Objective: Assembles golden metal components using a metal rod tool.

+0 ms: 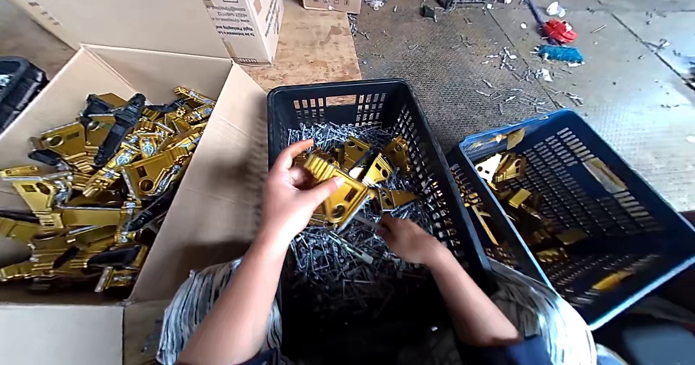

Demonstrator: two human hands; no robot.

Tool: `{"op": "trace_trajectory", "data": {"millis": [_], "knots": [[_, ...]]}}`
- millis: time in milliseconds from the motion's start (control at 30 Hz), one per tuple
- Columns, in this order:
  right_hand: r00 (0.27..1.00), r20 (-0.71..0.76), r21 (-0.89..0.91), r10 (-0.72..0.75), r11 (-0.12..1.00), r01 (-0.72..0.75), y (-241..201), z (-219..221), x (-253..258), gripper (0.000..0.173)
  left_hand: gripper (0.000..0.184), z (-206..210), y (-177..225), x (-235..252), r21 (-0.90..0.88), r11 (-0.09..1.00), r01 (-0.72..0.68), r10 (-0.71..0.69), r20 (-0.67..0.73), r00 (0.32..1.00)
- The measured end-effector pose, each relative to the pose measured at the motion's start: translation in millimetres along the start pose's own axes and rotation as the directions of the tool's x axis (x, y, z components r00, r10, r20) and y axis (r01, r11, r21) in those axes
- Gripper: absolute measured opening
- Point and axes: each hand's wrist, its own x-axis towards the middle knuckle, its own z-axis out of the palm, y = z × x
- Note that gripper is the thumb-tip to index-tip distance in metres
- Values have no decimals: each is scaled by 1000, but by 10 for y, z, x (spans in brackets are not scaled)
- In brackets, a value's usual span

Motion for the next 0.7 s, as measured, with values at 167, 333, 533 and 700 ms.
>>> {"op": "trace_trajectory", "data": {"millis": [167, 333, 533, 700], "knots": [[904, -334, 725, -265, 541, 426, -34, 16, -97, 40, 35, 165, -13, -69, -182, 983, 32, -31, 5, 999], [905, -351, 839, -239, 349, 418, -324, 121, -223, 21, 46, 378, -24, -194, -366, 918, 151, -122, 101, 987], [857, -489, 671, -163, 557, 489, -183, 23, -226, 26, 55, 378, -56, -267, -343, 868, 360, -155, 501, 852], [406, -850, -144, -335, 890, 433, -226, 18, -406, 37, 48, 439, -91, -140, -350, 850, 393, -341, 202, 918]]}}
